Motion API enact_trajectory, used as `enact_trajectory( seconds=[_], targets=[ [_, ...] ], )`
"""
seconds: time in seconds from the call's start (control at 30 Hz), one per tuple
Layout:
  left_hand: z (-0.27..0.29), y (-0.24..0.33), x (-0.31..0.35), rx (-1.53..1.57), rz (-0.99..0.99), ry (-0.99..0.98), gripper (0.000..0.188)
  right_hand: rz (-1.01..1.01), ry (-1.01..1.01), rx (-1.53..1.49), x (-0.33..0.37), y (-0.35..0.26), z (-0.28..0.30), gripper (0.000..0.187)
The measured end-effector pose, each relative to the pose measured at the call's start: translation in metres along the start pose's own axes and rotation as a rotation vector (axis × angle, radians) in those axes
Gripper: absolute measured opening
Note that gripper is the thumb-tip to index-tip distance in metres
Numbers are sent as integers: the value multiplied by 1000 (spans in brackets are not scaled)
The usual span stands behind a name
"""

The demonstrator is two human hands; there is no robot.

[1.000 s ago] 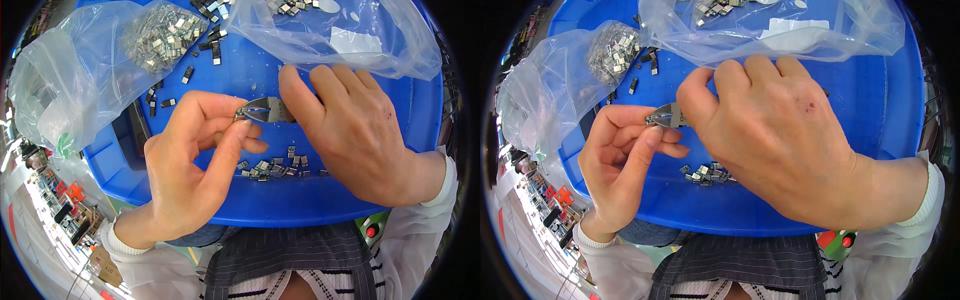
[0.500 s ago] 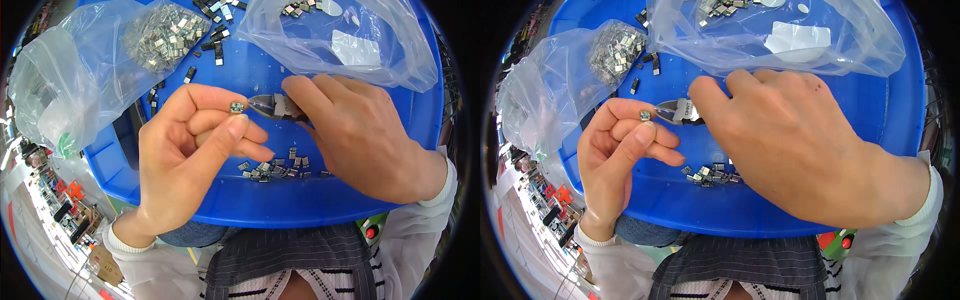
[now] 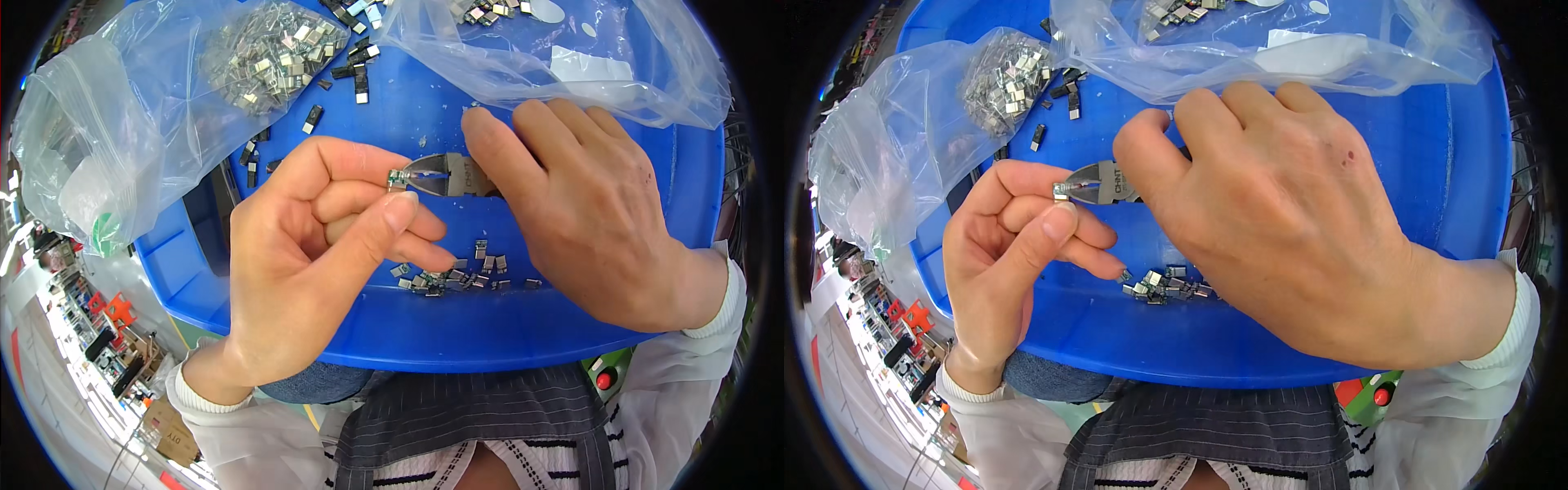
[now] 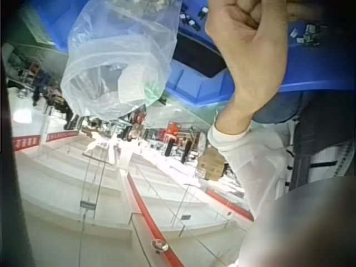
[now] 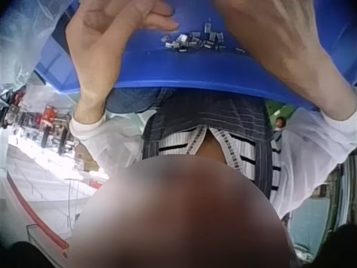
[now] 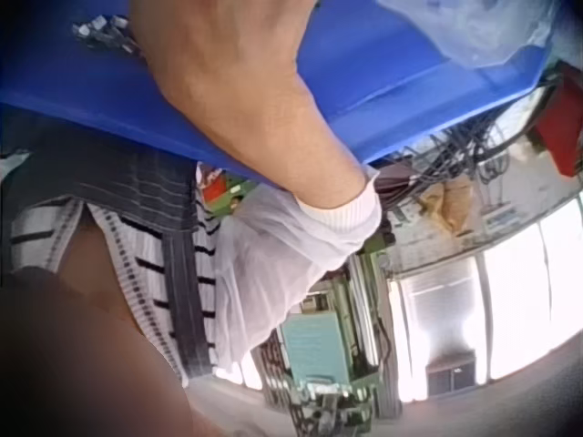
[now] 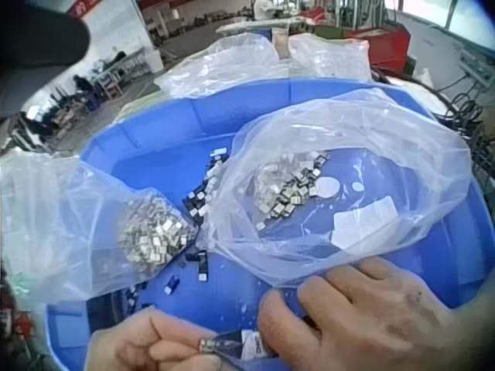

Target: Assemble small electronic components using pliers at a factory workbench.

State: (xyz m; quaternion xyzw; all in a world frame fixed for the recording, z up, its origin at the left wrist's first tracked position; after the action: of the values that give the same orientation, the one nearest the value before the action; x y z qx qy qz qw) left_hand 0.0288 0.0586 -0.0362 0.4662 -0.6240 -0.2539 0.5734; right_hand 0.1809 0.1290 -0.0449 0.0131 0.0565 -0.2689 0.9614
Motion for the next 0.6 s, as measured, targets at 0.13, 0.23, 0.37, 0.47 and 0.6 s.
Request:
enact_trajectory(
  seconds=[0.13,0.23,0.37,0.47,0.6],
  targets=[
    [7,1,-3,-33,-53,3,19,-21,32,14,-9,-4,-6,27],
    [9,2,-3,-59,-68,4,18,-25,27,25,-11,-6,-6,26],
    [9,1,-3,-108,-61,4,17,-19,-11,45,-10,-7,-3,26],
    [10,1,-3,-153,-95,-11,16,-47,-79,-39,-8,-7,-2,27],
    [9,1,-3,-141,-96,-21,16,-38,-165,-162,-6,-4,-2,28]
  ],
)
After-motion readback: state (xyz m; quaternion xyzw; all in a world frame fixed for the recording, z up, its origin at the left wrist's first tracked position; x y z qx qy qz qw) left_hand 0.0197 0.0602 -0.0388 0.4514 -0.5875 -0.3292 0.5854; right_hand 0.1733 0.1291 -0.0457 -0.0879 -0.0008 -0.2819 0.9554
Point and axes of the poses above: each hand's wrist, its own x-axis away from the middle knuckle, its own z-axis out of the back of the hand, y = z × x, the point moved 3 cm from there along -x, towards the middle knuckle, and after that the axes turned 7 degrees about x, right-handed, at the moved point
